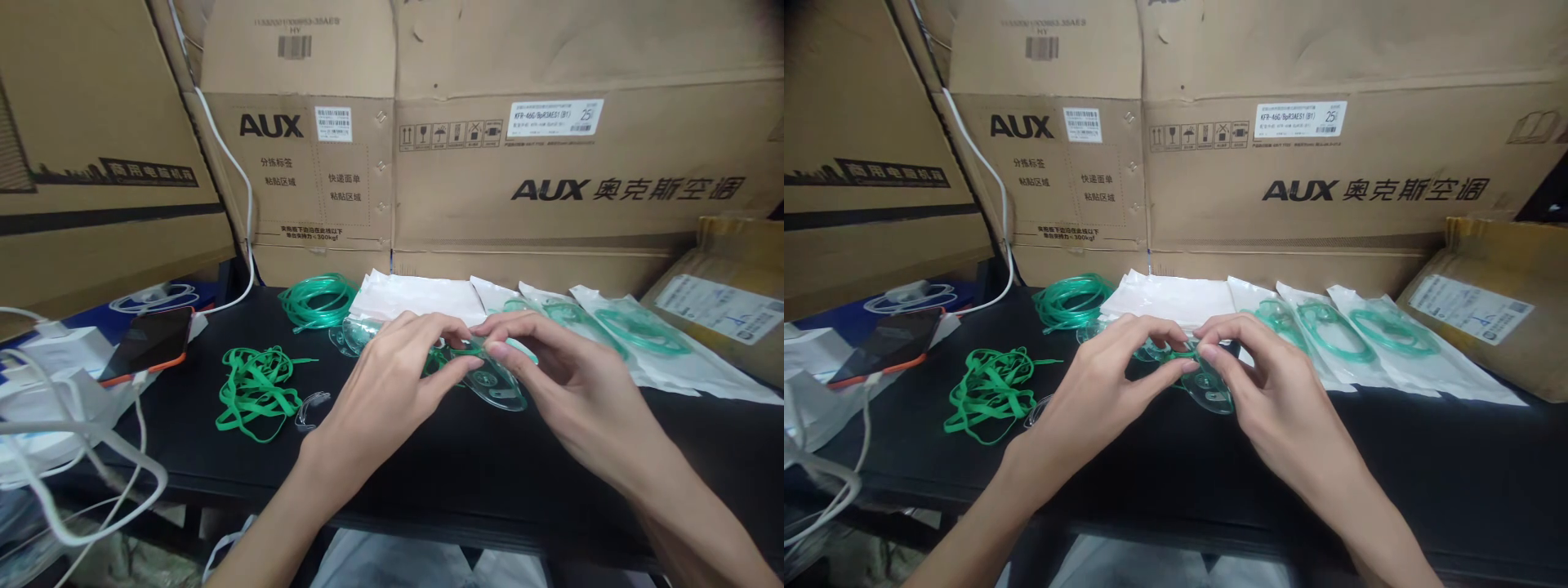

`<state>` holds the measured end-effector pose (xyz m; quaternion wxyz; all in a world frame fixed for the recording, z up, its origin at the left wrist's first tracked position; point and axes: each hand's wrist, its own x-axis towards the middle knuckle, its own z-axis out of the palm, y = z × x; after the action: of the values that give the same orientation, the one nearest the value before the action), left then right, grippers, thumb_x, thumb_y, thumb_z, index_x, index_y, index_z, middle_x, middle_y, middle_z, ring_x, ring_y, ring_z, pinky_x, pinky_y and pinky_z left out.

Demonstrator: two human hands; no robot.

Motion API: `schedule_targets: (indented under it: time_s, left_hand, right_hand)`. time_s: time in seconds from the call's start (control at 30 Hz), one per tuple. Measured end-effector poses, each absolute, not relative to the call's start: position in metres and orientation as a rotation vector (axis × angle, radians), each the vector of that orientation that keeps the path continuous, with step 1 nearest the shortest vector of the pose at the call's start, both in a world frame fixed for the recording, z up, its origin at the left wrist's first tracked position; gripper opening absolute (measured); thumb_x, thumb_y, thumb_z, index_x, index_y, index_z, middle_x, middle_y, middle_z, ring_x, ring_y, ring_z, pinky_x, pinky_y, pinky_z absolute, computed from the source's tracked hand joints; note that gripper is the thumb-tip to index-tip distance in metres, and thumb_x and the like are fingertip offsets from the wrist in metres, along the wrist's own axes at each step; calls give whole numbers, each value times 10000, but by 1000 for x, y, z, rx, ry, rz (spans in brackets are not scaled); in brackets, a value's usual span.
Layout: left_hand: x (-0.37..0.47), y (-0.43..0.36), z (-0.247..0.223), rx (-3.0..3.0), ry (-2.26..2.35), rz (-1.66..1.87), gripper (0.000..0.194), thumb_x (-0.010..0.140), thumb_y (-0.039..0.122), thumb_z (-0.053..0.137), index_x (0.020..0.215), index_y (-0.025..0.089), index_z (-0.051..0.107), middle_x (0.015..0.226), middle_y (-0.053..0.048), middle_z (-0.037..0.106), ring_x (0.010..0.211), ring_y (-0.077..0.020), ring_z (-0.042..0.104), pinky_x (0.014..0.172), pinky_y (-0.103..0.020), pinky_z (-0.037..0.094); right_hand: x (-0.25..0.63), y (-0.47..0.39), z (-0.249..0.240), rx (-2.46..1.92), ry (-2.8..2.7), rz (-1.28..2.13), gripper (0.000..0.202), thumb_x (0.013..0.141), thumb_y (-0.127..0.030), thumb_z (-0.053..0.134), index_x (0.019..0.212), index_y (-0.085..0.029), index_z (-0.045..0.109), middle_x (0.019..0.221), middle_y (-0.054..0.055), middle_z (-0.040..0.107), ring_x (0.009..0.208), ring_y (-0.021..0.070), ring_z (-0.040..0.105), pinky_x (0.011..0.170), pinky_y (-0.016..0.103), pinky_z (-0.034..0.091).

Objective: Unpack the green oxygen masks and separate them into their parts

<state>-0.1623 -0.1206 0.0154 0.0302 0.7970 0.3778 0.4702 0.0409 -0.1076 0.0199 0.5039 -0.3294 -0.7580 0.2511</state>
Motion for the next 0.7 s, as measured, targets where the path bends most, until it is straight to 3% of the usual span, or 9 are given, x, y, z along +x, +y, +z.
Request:
schedule_targets:
  time_s: [0.1,0.27,0.4,0.57,0.7]
  left_hand:
    - [-159,-124,17,2285,1070,1423,225,976,254,720,1155,241,585,1069,32,713,982,-122,683,896,-233,507]
    - [-152,-130,19,2249,1162,1411,320,951,317,712,1256,274,624,757,69,577,722,-123,596,748,-258,497]
    - [-148,-131,20,2223,1243,1424,230,932,397,738,1109,267,670,742,56,569,756,-148,612,801,-300,498]
    - [-149,-130,20,2285,1230,1499,143,912,255,710,1034,249,634,934,30,707,838,-165,643,924,-347,491]
    - [-156,-128,22,2290,1302,1498,151,864,175,698,974,248,624,876,39,704,869,-185,656,936,-359,484]
  right_hand:
    - [41,-107,19,-774,-1832,604,66,1037,-313,659,997,-273,692,1132,14,679,1143,209,645,961,313,500]
    - [37,-109,20,-747,-1841,449,72,1044,-236,627,1014,-278,678,1149,37,680,1169,224,640,980,339,514]
    - [32,-112,19,-698,-1882,388,133,1053,-186,576,1047,-280,669,1170,63,664,1190,243,636,959,370,547]
    - [36,-112,23,-741,-1897,211,113,1037,-178,605,1004,-271,661,1152,53,673,1167,245,647,1018,406,498]
    - [47,-113,27,-796,-1768,233,73,1037,-228,627,1017,-272,682,1138,46,697,1193,254,653,998,382,523]
